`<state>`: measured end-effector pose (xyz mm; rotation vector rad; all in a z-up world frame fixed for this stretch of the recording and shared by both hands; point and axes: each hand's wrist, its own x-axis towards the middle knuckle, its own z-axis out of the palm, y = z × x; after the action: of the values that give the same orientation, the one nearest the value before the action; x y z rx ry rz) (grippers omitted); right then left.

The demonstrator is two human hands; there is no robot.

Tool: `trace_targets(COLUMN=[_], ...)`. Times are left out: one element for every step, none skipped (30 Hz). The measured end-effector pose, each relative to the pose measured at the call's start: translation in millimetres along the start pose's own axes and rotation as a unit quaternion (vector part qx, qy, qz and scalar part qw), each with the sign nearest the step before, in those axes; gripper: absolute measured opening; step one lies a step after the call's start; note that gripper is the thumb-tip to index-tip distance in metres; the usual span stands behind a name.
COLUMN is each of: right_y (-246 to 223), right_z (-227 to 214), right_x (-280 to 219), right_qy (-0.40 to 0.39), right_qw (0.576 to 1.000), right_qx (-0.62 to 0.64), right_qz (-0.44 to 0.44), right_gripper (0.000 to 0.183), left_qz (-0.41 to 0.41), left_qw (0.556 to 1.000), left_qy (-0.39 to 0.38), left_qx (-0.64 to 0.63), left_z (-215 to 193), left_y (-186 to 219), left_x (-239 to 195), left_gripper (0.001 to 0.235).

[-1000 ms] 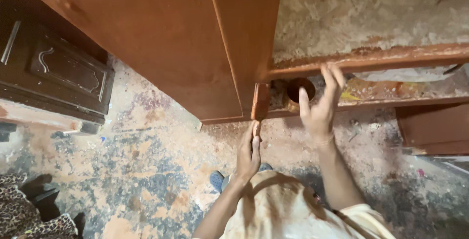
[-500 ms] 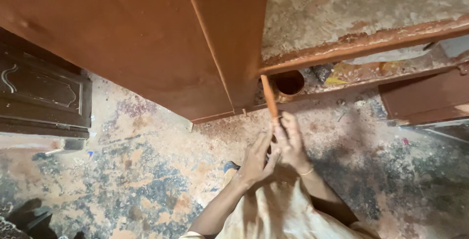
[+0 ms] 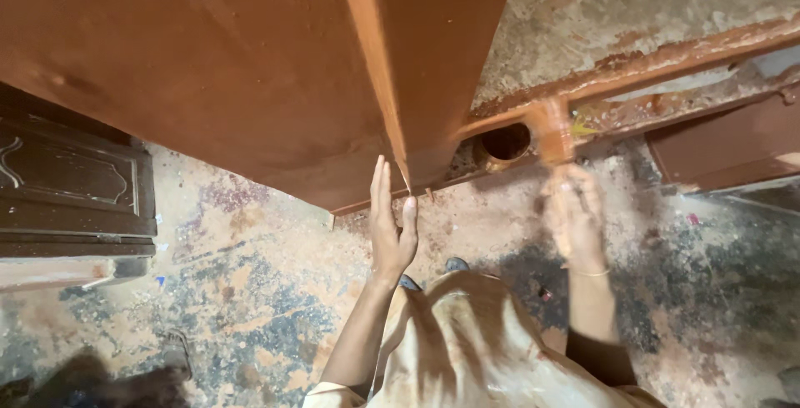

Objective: The person paints a wooden door frame and adjacent trim with brown paint using a brush. They repeatedly dip the brush into a small paint can and apply paint to the vertical and horizontal surfaces of the frame.

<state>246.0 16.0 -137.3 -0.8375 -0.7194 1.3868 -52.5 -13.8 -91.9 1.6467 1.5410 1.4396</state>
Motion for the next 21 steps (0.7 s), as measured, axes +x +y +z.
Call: trace_targets(right_y=[-5,-9,-12,-13,-12,-10,-6,0,8,18,29,40,53,66,75,82,86,89,89,83,77], right_z=[-8,-14,-17,-16,-12,-6,2,12,25,39,53,68,82,96,107,114,117,116,113,106,99], right_x=[-2,-4,-5,-5,-4,-6,-7,-10,-13,-19,-26,-33,-42,-50,-57,-59,-57,-61,-61,-60,-52], right_qy=[0.043,0.084,0.126,0.13,0.134,0.14,0.121,0.103,0.084,0.082,0.079,0.037,-0.006,-0.075,-0.146,-0.196,-0.246,-0.268,-0.289,-0.308,-0.304], right_qw=[0.999,0.995,0.989,0.988,0.986,0.983,0.987,0.988,0.988,0.979,0.964,0.971,0.976,0.971,0.961,0.949,0.934,0.94,0.937,0.927,0.937], right_qx=[-0.021,-0.041,-0.061,-0.04,-0.019,0.002,-0.033,-0.07,-0.105,-0.174,-0.242,-0.229,-0.215,-0.208,-0.198,-0.21,-0.222,-0.207,-0.19,-0.173,-0.13], right_qz=[-0.015,-0.032,-0.048,-0.071,-0.093,-0.115,-0.102,-0.088,-0.074,-0.073,-0.071,-0.057,-0.043,-0.088,-0.131,-0.133,-0.136,-0.049,0.038,0.124,0.117], right_gripper=[0.02,0.02,0.02,0.019,0.017,0.016,0.015,0.014,0.013,0.016,0.019,0.017,0.014,0.017,0.019,0.019,0.019,0.019,0.02,0.02,0.016], left_qz=[-0.003,-0.003,-0.004,-0.007,-0.009,-0.012,-0.017,-0.022,-0.027,-0.025,-0.022,-0.02,-0.018,-0.014,-0.011,-0.014,-0.017,-0.027,-0.029,-0.032,-0.034], left_qw=[1.0,1.0,1.0,0.999,0.999,0.998,0.997,0.996,0.995,0.995,0.995,0.995,0.996,0.996,0.996,0.996,0.994,0.992,0.989,0.986,0.983], left_qy=[-0.008,-0.016,-0.024,-0.031,-0.039,-0.049,-0.055,-0.062,-0.068,-0.072,-0.075,-0.072,-0.053,-0.027,-0.002,0.028,0.058,0.084,0.102,0.119,0.137], left_qx=[-0.006,-0.011,-0.017,-0.023,-0.029,-0.036,-0.045,-0.055,-0.065,-0.067,-0.069,-0.07,-0.076,-0.08,-0.083,-0.087,-0.091,-0.093,-0.1,-0.108,-0.116], left_z=[-1,-1,-1,-2,-3,-3,-2,-1,1,1,1,1,0,-2,-4,-7,-9,-13,-15,-17,-15], left_y=[-1,-2,-3,-5,-6,-8,-10,-11,-13,-15,-17,-19,-20,-21,-22,-23,-24,-24,-24,-24,-22], left_x=[1,4,5,7,9,10,11,12,13,14,15,15,15,15,16,18,21,15,13,11,8], left_gripper=[0.061,0.062,0.063,0.064,0.064,0.064,0.064,0.064,0.064,0.064,0.064,0.064,0.065,0.066,0.067,0.068,0.069,0.07,0.068,0.067,0.065])
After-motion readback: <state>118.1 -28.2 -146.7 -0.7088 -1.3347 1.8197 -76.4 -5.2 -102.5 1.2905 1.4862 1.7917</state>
